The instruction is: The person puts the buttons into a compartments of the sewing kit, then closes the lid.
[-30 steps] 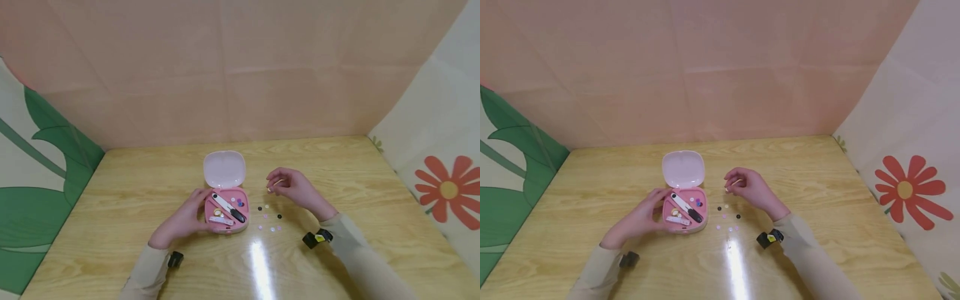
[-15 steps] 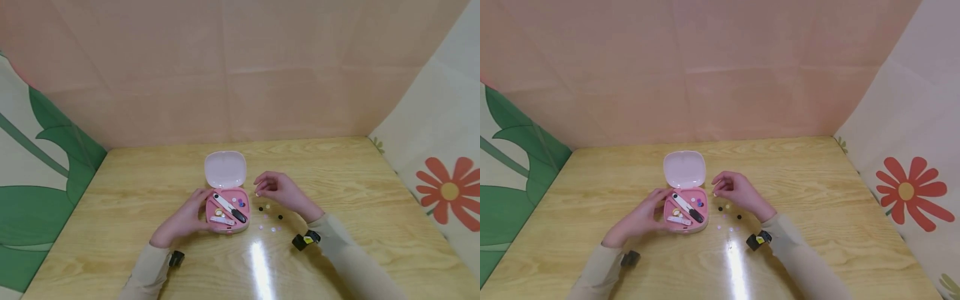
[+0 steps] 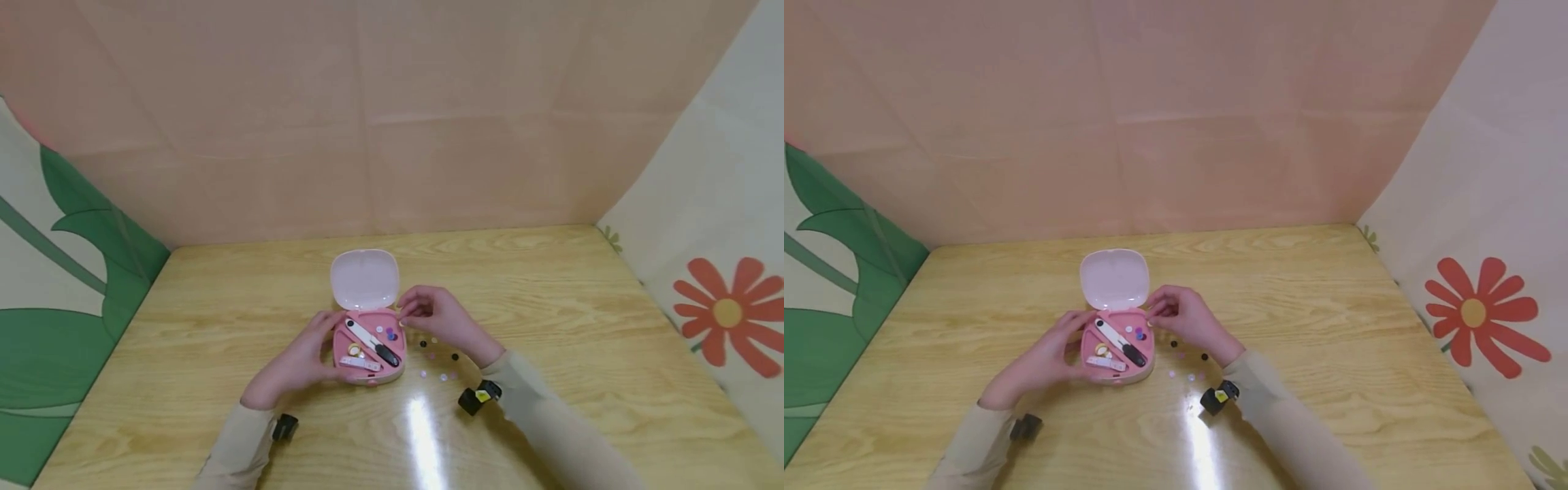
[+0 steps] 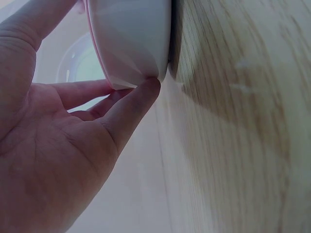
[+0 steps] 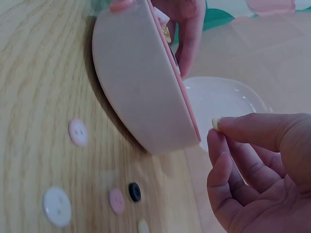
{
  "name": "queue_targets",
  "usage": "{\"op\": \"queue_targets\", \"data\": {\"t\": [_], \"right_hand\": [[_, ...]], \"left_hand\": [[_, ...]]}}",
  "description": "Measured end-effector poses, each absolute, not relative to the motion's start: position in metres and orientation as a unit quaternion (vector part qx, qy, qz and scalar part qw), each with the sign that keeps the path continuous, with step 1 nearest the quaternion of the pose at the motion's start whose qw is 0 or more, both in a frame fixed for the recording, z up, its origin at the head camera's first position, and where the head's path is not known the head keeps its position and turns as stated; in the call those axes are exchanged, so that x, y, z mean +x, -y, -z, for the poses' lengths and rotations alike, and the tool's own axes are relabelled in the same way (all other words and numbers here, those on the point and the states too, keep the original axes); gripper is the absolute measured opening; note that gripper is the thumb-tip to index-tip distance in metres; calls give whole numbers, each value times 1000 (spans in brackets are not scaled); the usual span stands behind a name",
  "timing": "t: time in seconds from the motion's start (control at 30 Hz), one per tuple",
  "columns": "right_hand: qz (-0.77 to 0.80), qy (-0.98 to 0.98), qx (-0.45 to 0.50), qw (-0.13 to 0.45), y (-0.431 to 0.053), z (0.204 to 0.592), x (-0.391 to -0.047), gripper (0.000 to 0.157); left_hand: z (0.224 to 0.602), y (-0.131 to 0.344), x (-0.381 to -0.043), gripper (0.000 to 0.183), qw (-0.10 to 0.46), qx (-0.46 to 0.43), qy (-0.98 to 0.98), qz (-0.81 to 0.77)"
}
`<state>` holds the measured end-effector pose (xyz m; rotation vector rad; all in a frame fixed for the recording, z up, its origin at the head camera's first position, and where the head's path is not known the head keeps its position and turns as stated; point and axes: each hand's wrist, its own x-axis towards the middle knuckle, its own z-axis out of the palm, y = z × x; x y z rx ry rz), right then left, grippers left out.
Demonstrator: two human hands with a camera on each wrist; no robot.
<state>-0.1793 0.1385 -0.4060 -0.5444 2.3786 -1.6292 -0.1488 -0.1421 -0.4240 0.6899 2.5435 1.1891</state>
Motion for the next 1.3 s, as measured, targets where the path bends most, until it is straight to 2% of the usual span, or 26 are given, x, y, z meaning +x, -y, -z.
{"op": "queue_targets", "data": {"t": [1.3], "right_hand": [[556, -807, -177, 91, -117, 413, -178, 18]], "left_hand": [[422, 143, -146, 100, 130, 230, -875, -407]]}}
